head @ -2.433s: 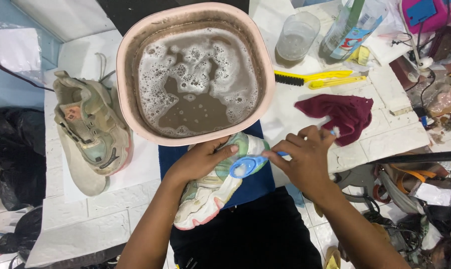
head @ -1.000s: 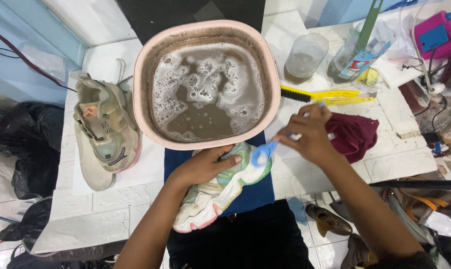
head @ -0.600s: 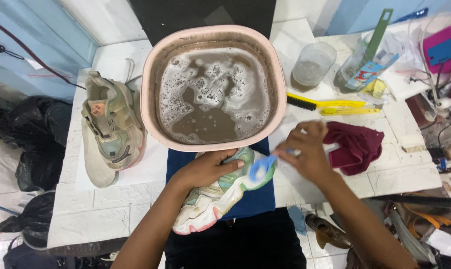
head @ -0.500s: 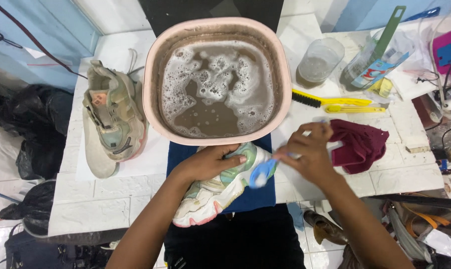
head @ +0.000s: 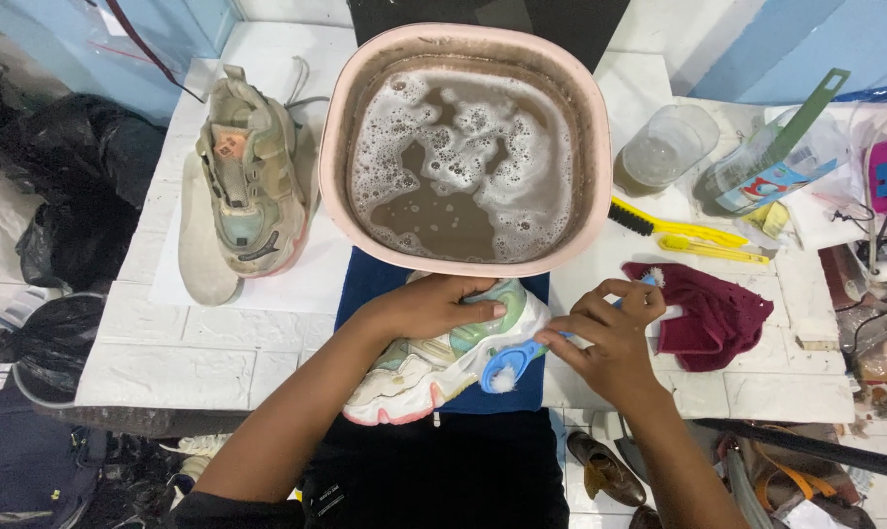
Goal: The person scrubs a multicolored sneaker with a blue brush over a pink basin of soapy water. They rotate the shoe to clean the upper, sides, and sole, repeatedly dipping the brush into the basin to reload soap. The other sneaker remains on the table nearby.
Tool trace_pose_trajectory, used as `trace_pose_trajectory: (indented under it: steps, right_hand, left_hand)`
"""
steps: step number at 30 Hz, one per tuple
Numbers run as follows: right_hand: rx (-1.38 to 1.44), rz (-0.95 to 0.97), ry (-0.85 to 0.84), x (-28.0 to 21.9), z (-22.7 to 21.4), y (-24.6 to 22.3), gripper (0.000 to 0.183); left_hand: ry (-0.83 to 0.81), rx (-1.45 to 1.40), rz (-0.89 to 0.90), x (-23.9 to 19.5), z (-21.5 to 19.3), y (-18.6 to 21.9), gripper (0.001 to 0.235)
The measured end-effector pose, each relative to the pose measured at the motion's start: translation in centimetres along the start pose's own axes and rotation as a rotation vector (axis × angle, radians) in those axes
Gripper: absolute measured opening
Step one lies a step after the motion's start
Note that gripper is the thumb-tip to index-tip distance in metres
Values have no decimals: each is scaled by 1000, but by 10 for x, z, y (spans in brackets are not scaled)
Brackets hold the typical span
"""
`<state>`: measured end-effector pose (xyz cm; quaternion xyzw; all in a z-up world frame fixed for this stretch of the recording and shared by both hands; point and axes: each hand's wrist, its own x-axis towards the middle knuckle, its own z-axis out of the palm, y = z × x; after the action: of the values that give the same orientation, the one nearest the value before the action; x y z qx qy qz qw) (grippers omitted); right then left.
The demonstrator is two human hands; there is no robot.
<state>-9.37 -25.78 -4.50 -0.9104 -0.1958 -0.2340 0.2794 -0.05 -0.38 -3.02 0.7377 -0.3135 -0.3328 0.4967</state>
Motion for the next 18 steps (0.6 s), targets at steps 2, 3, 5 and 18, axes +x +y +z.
trace_pose_trajectory:
  steps: [2, 3, 5, 18]
  right_hand:
    - [-58, 21, 24, -7, 4, 51, 10]
    - [-117, 43, 52, -10, 5, 76, 11]
    - [-100, 11, 47, -8, 0, 57, 11]
    - [20, -61, 59, 23, 9, 110, 14]
  left_hand:
    - [-14, 8, -17, 0, 1, -12, 53]
    - [-28, 21, -34, 1, 1, -17, 54]
    - [-27, 7, -25, 3, 7, -23, 54]
    - [-35, -14, -13, 11, 4, -28, 54]
